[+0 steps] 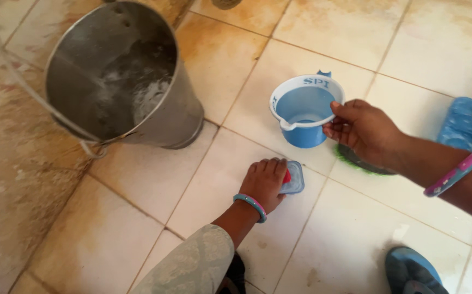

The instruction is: The person scrubs a small blue plastic container with a green scrubbing brush and a pink bar of soap, then rinses it with water from a blue plastic cup. The person also scrubs the tiled wall and floor with the brush. A metal bucket and a blue plastic basket are present in the scene.

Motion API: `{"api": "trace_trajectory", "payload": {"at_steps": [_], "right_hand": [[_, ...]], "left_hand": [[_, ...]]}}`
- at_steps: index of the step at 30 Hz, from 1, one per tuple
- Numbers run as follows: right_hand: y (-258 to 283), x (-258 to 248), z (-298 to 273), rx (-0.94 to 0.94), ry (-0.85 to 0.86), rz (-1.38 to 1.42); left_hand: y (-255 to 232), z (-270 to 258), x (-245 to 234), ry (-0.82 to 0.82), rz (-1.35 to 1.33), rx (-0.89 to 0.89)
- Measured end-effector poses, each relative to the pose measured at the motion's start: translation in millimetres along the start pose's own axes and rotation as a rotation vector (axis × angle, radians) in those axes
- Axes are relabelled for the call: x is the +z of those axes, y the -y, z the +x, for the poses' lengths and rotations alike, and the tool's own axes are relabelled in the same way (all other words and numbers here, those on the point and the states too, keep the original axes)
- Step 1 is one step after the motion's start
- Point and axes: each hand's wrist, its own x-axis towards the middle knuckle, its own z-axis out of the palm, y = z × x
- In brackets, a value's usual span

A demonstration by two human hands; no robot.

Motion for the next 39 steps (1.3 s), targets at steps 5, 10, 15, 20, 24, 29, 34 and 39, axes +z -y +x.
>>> {"api": "trace_trajectory", "payload": {"at_steps": [5,10,15,20,24,29,34,39], "right_hand": [[-36,18,4,-0.016,0.011,0.007],[-77,55,-20,0.17,0.022,-0.013],[-104,109,-33,0.317,0.143,-0.178],[-133,156,-19,0.36,0.273,-0.18],[-156,190,2,0.357,0.355,-0.164],[-174,214,21,0.327,0.395,-0.175],[-176,217,27,0.326,0.382,-0.188],[-163,218,19,0.366,0.282,-0.158]], "left_hand": [[24,-25,-15,-0.11,-0.005,-0.187],[53,-51,-28,-0.21,-0.005,-0.416],[88,-79,-29,-0.294,0.034,-0.649],[131,-108,-22,-0.367,0.138,-0.877],[159,-133,-25,-0.336,0.124,-1.013],[173,-158,-27,-0.306,-0.027,-1.044],[168,-164,-24,-0.498,0.008,-0.927],[127,-129,-38,-0.771,-0.308,-0.677]]}}
